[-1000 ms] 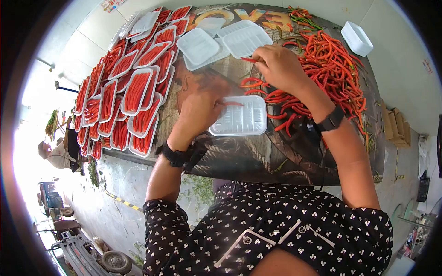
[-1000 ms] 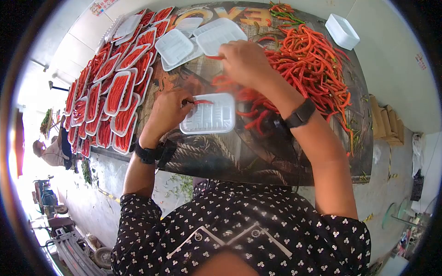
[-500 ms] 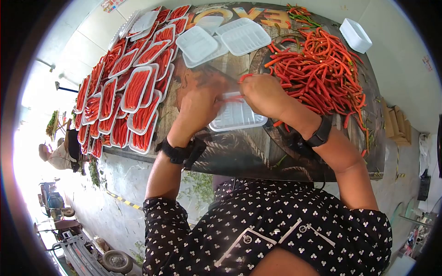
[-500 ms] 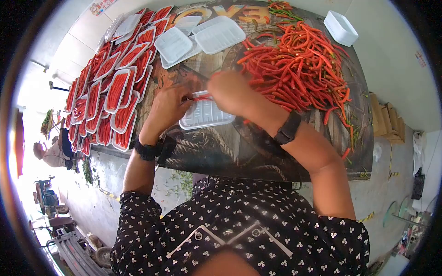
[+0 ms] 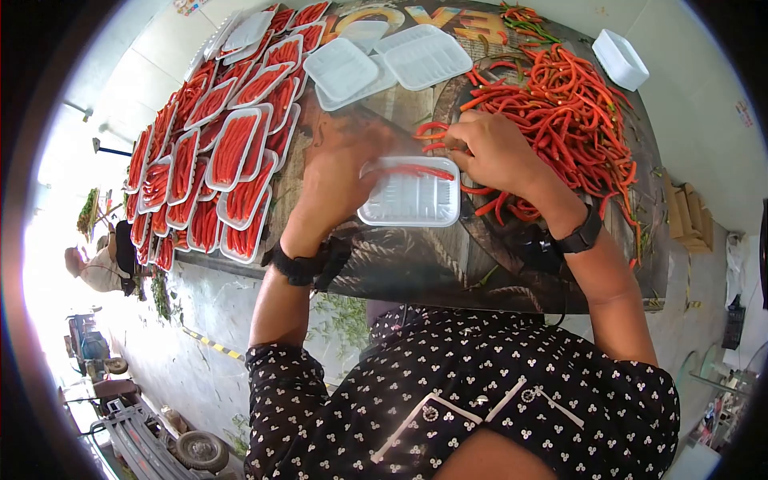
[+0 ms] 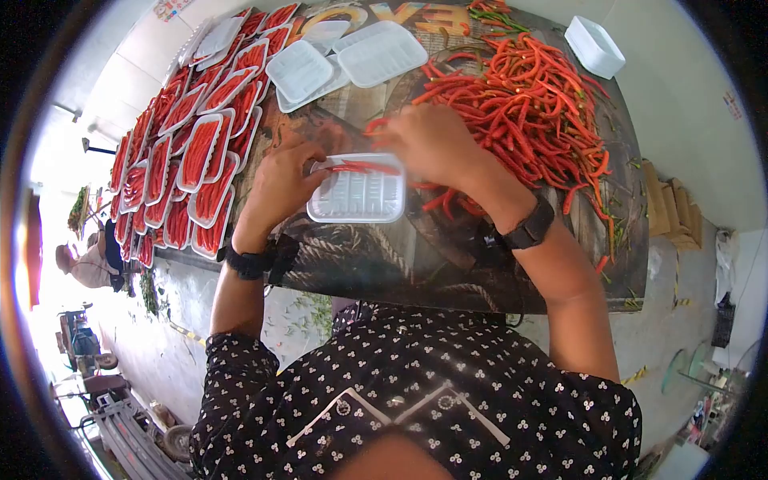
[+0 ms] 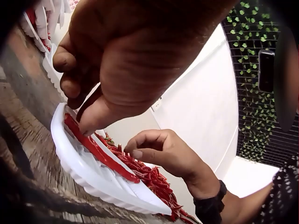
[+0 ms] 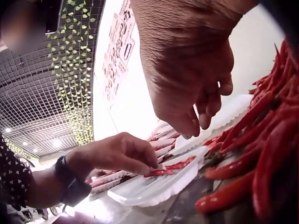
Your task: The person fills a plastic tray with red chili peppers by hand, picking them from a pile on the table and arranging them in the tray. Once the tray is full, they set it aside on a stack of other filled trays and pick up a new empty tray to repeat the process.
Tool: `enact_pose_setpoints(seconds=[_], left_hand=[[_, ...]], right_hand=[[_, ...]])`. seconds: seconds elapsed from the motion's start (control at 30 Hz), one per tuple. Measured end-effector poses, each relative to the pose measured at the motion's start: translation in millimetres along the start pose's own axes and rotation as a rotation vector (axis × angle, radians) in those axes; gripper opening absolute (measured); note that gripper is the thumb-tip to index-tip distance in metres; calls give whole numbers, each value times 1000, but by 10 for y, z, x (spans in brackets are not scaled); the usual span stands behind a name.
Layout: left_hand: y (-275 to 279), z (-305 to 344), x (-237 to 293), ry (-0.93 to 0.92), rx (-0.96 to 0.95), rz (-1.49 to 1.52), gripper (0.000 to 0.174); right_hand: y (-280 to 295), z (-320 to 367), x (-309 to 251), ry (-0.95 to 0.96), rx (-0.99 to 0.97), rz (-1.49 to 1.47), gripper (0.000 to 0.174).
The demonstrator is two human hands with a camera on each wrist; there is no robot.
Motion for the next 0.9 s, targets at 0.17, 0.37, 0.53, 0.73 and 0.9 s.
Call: enact_pose_setpoints(seconds=[0.17,0.37,0.53,0.73,0.9], left_hand=[[-42,12,-37,-4,-21,-30,19],[-88,14,-70,45,-62,-55,17],[-115,35,-116,46,-60,-25,17],[60,-29,-146,10,-2,0,21],[33,-428,-52,-60,-87,-34,21]], right_hand=[[-74,87,-109,17,-23,-37,14],[-169,122,-88,-2,-22,-45,14],[-149,122,-83,39,72,-82,11],[362,205,365,-179,116,-13,10],[613,387,655,-277,156,92,12]])
Point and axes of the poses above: each hand's wrist, its own z-axis away from the middle knuckle, its own y-axis out of the back of the hand, x = y × z, the point moved 7 cm from there along -z, towards the middle knuckle, and after that the axes turned 4 degrees about x, right-handed, at the moved point
